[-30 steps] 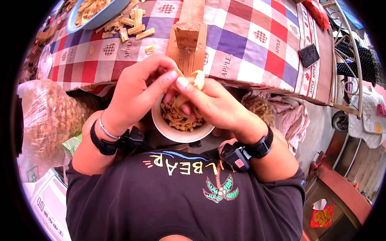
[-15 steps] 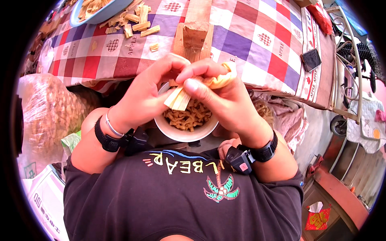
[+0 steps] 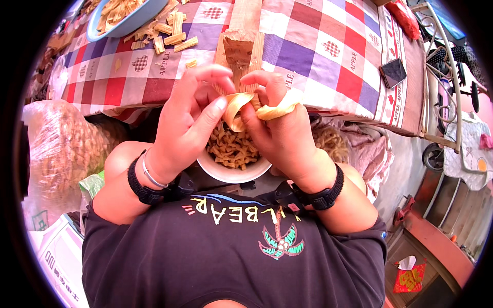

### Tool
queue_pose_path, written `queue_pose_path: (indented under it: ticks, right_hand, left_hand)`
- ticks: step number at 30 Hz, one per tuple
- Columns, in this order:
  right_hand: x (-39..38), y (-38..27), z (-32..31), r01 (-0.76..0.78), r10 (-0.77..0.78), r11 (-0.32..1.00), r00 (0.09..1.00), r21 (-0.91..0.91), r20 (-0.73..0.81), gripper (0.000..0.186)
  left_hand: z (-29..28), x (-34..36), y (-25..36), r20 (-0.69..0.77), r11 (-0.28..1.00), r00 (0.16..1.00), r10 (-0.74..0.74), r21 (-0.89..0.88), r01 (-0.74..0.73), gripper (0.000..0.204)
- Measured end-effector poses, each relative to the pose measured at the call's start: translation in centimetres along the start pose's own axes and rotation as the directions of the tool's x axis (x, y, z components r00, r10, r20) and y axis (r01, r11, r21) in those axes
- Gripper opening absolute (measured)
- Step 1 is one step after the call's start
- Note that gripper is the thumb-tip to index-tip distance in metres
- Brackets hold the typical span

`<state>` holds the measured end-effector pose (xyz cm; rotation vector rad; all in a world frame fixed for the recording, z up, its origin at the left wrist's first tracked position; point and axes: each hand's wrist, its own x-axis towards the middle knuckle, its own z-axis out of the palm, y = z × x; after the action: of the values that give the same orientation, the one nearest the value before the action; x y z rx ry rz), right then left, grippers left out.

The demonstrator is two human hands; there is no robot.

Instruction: The person ties small strips of dough into knots by hand and places them into a bowl.

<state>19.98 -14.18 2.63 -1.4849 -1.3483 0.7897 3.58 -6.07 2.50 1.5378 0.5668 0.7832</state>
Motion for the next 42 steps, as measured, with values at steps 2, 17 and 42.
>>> queue_pose_path:
  ticks: [2,17,42]
  right_hand:
    - [0.1,0.0,-0.3,0.061,-0.06,0.998,0.998,-0.02,0.032,0.04]
    - [1.6,-0.5,-3.2,0.163,-0.096,0.944,0.967,-0.287,0.235,0.012]
    - [1.7,0.3,-1.3,-0.184,0.18,0.977,0.982,0.112,0.051,0.031]
  left_hand:
    - [-0.3,0.3,0.1,0.041,0.995,0.995,-0.094,0.021,0.093,0.018]
    - [-4.6,0.9,0.1,0.343,0.976,0.917,-0.205,0.138,0.167,0.017]
    - [-5.2,1.3,0.5,0.142,0.956,0.974,-0.177,0.261,0.135,0.01]
